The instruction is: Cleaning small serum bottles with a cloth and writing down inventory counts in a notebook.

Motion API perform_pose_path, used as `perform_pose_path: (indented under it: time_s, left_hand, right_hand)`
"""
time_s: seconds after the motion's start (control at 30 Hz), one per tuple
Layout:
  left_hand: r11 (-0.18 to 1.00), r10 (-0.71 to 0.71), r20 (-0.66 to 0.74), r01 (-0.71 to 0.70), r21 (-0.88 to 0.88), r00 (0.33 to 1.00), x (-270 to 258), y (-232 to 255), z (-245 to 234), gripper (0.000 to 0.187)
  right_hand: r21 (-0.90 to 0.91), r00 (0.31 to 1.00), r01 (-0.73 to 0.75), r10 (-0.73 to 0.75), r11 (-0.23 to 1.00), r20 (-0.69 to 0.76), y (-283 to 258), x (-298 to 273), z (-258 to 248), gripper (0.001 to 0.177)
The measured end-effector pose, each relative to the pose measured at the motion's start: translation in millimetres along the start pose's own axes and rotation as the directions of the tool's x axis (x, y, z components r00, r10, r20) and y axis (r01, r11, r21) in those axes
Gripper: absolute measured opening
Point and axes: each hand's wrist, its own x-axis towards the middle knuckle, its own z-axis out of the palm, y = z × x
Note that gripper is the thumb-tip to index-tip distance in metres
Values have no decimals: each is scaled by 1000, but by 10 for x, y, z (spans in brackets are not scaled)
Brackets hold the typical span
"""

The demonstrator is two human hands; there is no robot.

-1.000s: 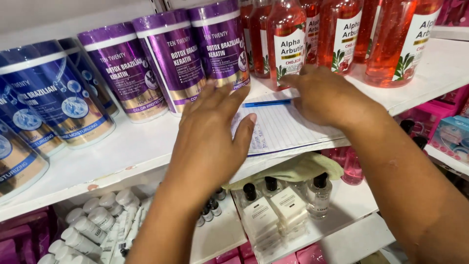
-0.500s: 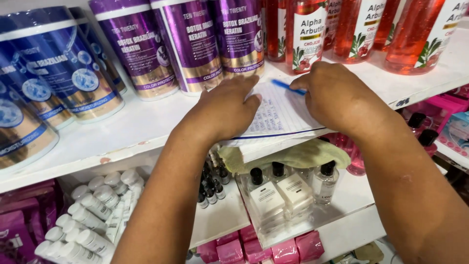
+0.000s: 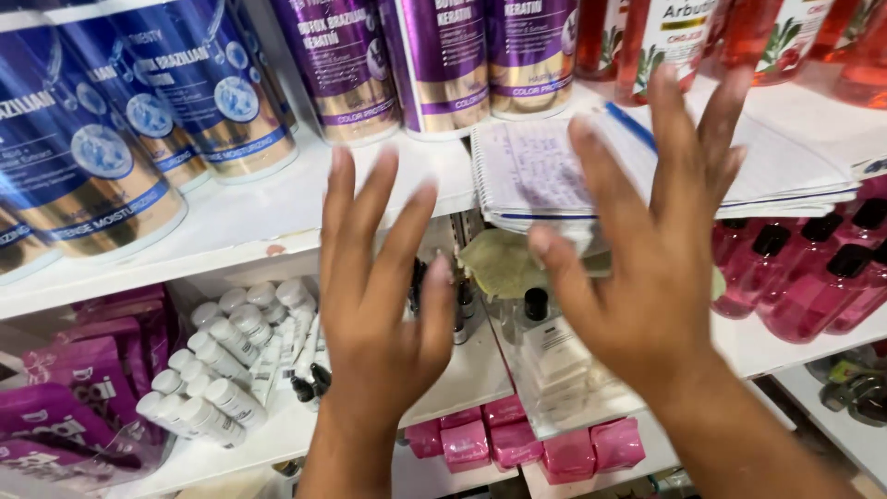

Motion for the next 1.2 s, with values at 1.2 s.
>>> perform_pose_path:
  time_s: [1.2]
  left_hand:
    - [826, -536, -155, 553, 107, 830, -2513, -914, 348, 47]
  right_hand:
    - [-512, 762, -201, 462, 835, 454, 1981, -692, 1093, 72]
